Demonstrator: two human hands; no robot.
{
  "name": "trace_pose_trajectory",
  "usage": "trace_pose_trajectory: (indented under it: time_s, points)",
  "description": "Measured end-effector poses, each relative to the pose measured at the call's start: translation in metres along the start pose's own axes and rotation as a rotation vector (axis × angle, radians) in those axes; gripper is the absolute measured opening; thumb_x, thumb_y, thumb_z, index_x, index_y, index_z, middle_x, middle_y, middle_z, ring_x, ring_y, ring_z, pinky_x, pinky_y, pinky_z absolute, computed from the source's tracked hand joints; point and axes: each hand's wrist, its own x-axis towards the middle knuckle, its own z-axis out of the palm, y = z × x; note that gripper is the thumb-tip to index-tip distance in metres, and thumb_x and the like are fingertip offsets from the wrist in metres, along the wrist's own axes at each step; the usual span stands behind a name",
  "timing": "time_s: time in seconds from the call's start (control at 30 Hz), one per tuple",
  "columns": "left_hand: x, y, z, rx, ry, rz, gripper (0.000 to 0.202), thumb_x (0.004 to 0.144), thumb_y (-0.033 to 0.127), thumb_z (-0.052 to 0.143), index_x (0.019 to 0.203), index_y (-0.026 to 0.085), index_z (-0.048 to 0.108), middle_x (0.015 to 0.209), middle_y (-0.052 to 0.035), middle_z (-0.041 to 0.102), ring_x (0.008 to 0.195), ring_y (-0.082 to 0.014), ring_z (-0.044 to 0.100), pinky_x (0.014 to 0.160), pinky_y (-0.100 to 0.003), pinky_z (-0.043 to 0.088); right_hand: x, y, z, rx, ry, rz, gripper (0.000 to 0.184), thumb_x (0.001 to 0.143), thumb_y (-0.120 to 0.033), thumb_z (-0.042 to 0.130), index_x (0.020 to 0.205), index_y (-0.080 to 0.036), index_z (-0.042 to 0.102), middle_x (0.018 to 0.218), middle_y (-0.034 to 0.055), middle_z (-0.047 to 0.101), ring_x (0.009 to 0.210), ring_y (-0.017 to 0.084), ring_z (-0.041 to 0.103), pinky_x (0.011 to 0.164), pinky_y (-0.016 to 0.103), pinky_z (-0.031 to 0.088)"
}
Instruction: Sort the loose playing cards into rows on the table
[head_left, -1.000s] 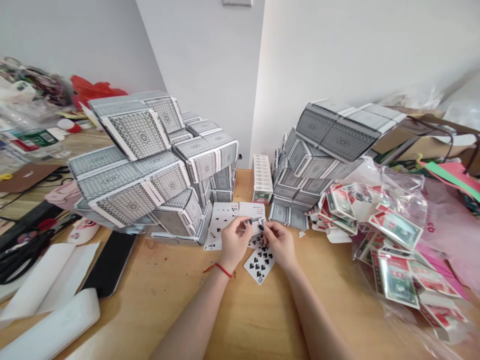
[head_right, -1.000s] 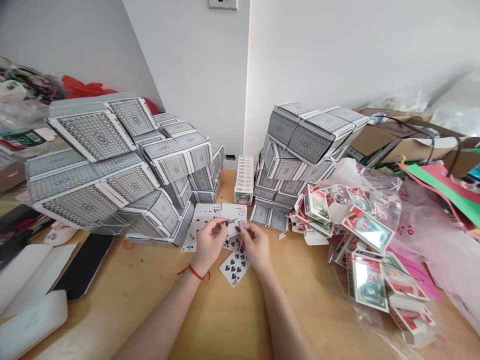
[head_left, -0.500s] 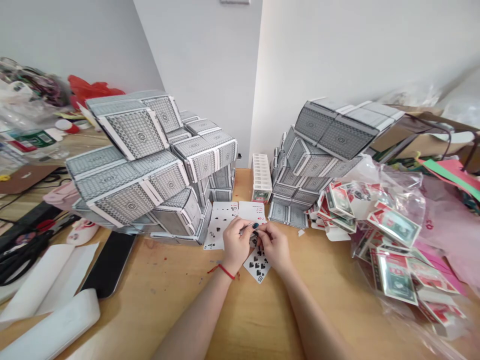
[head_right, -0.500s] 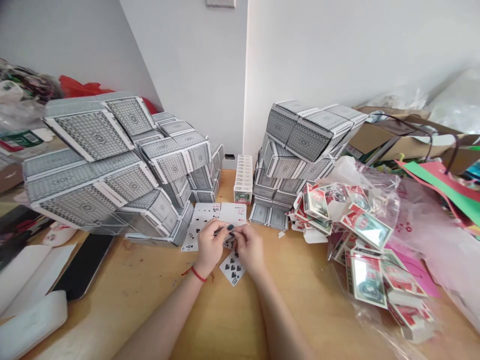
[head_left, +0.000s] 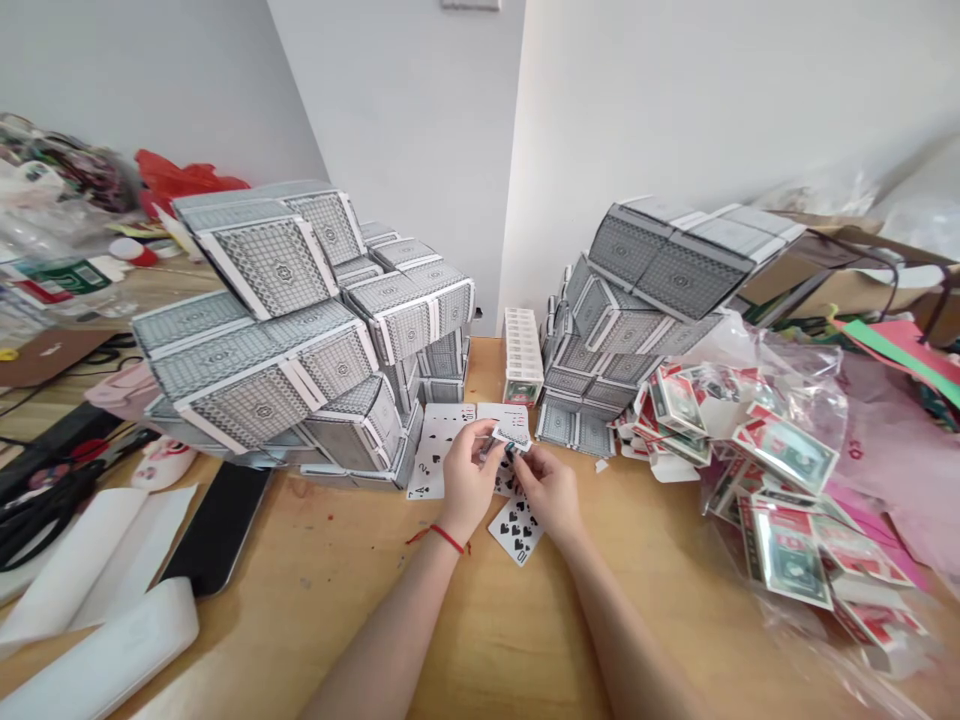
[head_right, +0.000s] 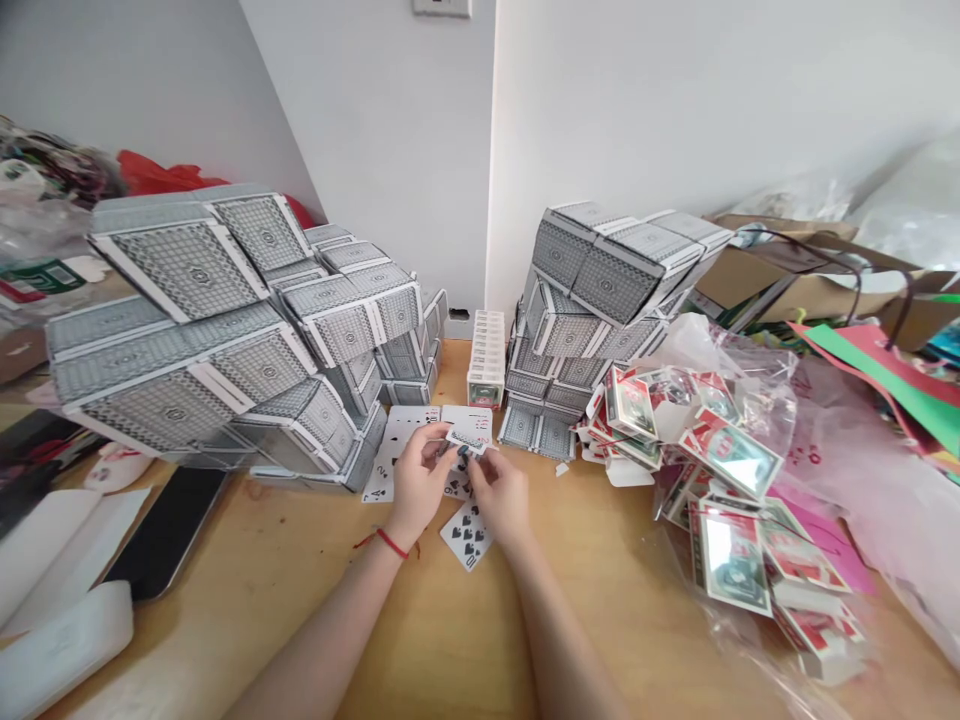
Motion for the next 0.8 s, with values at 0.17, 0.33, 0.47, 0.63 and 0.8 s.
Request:
trace_pose_trajectory:
  time_s: [0.17, 0.33, 0.47, 0.63, 0.8]
  points:
    - [0.002, -0.009, -0.002, 0.091, 0.032, 0.029, 0.027, 0.077, 0.011, 0.048, 0.102, 0.018, 0.055, 0.099, -0.0077, 0.063, 0.086, -0.0152, 0.061, 0.077, -0.03, 0.05, 0.002, -0.003, -0.004, 0.093, -0.041, -0.001, 0.02, 0.075, -0.032, 0.047, 0.063, -0.017, 0.053, 0.052, -0.002, 0.047, 0.049, 0.011, 0.042, 0.045, 0.022, 0.034]
    - [0.003, -0.011, -0.005, 0.15, 0.023, 0.035, 0.029, 0.08, 0.013, 0.043, 0.106, 0.017, 0.057, 0.105, -0.0085, 0.063, 0.095, -0.0174, 0.059, 0.083, -0.033, 0.048, 0.004, -0.008, -0.009, 0.317, -0.181, 0.081, 0.021, 0.075, -0.037, 0.051, 0.072, -0.017, 0.057, 0.05, -0.0038, 0.045, 0.047, 0.011, 0.042, 0.046, 0.022, 0.035]
    - [0.001, -0.006, -0.005, 0.15, 0.019, 0.037, 0.03, 0.082, 0.014, 0.04, 0.107, 0.018, 0.056, 0.105, -0.0081, 0.063, 0.094, -0.0172, 0.059, 0.082, -0.032, 0.049, 0.002, -0.011, -0.008, 0.494, -0.24, 0.141, 0.027, 0.07, -0.043, 0.06, 0.08, -0.018, 0.056, 0.067, -0.0001, 0.056, 0.056, 0.012, 0.05, 0.054, 0.024, 0.042]
    - [-0.001, -0.002, -0.004, 0.021, -0.038, -0.044, 0.036, 0.084, 0.019, 0.039, 0.12, 0.016, 0.045, 0.086, -0.006, 0.065, 0.078, -0.0142, 0.062, 0.072, -0.027, 0.051, -0.003, -0.013, -0.002, 0.584, -0.282, 0.148, 0.028, 0.07, -0.045, 0.059, 0.081, -0.019, 0.056, 0.079, 0.0031, 0.06, 0.068, 0.015, 0.056, 0.06, 0.026, 0.044]
    - [0.0, 0.001, -0.003, -0.007, -0.106, -0.013, 0.034, 0.083, 0.017, 0.04, 0.117, 0.019, 0.048, 0.102, -0.0073, 0.062, 0.09, -0.0149, 0.06, 0.078, -0.028, 0.05, -0.002, -0.012, -0.004, 0.565, -0.236, 0.181, 0.031, 0.069, -0.049, 0.059, 0.077, -0.019, 0.056, 0.066, 0.0015, 0.058, 0.057, 0.015, 0.054, 0.052, 0.026, 0.043]
